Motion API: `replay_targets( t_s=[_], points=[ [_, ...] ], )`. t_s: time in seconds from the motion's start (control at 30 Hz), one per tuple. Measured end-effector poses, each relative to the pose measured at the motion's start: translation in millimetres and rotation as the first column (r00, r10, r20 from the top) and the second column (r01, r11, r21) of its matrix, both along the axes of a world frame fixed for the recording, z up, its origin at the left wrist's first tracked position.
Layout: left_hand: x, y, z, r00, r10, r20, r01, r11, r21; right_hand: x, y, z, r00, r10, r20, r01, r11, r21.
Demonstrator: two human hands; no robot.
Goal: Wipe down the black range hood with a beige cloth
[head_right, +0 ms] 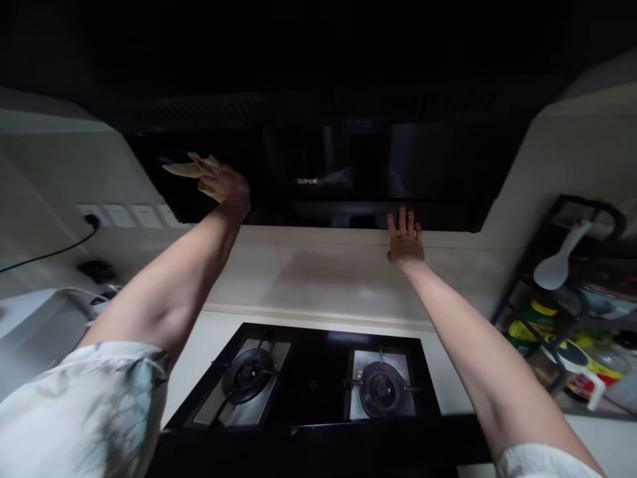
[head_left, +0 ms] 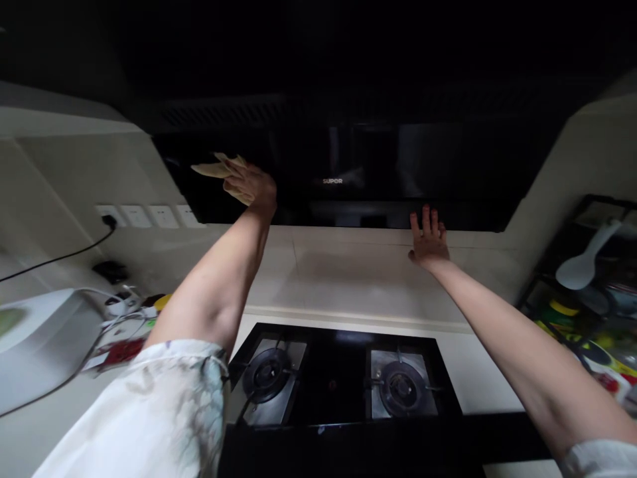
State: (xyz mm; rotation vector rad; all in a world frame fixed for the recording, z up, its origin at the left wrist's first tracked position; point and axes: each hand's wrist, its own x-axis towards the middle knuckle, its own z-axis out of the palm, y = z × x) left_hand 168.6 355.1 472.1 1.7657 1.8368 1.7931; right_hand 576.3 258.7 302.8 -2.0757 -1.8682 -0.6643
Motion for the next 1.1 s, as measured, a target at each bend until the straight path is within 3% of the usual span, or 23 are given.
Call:
replay_targets(
  t_s=[0.1,0.17,0.33,0.43,0.53,0.63,0.7,0.77,0.9,1.0,1.1],
  points=[
    [47,-11,-7.7,0.985,0.084,0.152,-0.091,0.995,0.038,-5,-1,2.2,1.0,-0.004,-0.007,0.004,1.0,-0.011],
    [83,-24,-13.7,0.99,0.002,0.139,-0.018,0.993,0.118,-8,-1,2.8,1.0,-0.006,-0.014,0.006,1.0,-0.007],
    [171,-51,-24.8,0.971,-0.201,-0.126,0.225,0.95,0.215,-12,-3,5.7,0.999,-0.004,-0.039,0.003,1.0,-0.014],
    [225,-59,-28.9,0.9,-0.263,-0.348,0.358,0.901,0.244,-15,-4,7.5,0.998,0.023,-0.059,-0.024,1.0,-0.006],
    [280,-65,-30.6,0.714,-0.322,-0.622,0.556,0.801,0.223,-15,-3,7.7,0.995,0.056,-0.08,-0.056,0.998,0.003],
    [330,-73,-30.2,0.433,-0.317,-0.844,0.737,0.663,0.129,-13,-2,7.1,0.993,0.078,-0.092,-0.08,0.997,-0.014],
    [354,-79,-29.0,0.279,-0.3,-0.912,0.804,0.593,0.052,-12,-2,7.1,0.991,0.091,-0.096,-0.094,0.995,-0.027],
    [366,-84,-27.8,0.191,-0.276,-0.942,0.823,0.568,0.001,-10,-3,7.8,0.989,0.107,-0.101,-0.111,0.993,-0.036],
    [358,-81,-33.0,0.106,-0.204,-0.973,0.801,0.597,-0.038,-9,-6,10.0,0.985,0.122,-0.126,-0.128,0.991,-0.038],
    [332,-65,-52.4,0.117,-0.212,-0.97,0.788,0.614,-0.039,-11,-6,10.6,0.983,0.111,-0.15,-0.118,0.992,-0.044],
    [296,-45,-84.7,0.178,-0.246,-0.953,0.768,0.64,-0.022,-12,-4,9.6,0.984,0.092,-0.15,-0.099,0.994,-0.036]
  ],
)
